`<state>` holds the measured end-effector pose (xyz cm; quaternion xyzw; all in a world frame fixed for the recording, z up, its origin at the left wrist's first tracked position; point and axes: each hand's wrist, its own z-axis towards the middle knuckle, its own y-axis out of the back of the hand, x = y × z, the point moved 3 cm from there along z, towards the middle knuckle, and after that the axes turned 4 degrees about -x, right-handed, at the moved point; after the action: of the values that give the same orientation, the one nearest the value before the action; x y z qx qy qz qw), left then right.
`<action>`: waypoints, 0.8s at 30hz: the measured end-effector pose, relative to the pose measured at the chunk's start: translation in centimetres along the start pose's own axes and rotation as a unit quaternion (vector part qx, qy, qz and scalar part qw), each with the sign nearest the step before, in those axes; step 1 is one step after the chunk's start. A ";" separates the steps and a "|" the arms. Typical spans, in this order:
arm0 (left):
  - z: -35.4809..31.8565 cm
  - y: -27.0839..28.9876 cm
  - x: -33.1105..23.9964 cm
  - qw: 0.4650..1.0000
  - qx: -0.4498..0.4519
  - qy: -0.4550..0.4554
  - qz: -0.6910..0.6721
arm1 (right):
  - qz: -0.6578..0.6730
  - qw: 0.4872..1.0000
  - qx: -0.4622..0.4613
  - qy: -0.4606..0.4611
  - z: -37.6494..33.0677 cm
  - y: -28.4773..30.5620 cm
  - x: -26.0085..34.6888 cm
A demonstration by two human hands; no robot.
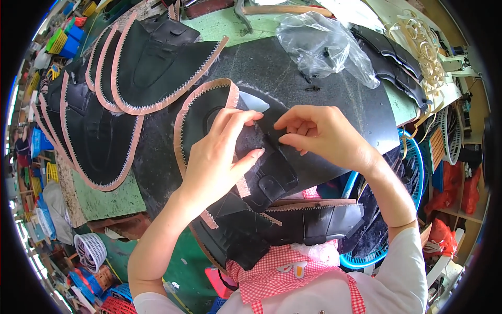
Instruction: Manually joining shoe upper components and attaching small decorative pieces.
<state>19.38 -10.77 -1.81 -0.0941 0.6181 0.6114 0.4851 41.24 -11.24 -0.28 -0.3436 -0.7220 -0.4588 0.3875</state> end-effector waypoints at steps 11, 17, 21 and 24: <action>0.4 -0.5 -0.3 0.993 -0.012 0.107 -0.038 | -0.051 0.982 -0.055 0.173 -0.1 -1.3 -0.8; 0.2 -0.3 0.2 0.991 -0.025 0.105 -0.077 | 0.067 0.995 -0.039 0.068 0.4 -1.2 -0.8; 0.4 -0.4 0.3 0.991 -0.025 0.096 -0.090 | 0.033 0.994 -0.054 0.094 0.9 -1.1 0.0; 0.2 -0.4 0.8 0.991 -0.033 0.092 -0.090 | -0.015 0.988 -0.076 0.130 1.2 -1.4 0.9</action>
<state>19.38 -10.29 -2.57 -0.2214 0.6281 0.5741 0.4764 39.35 -10.45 -0.37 -0.2985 -0.6337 -0.5588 0.4440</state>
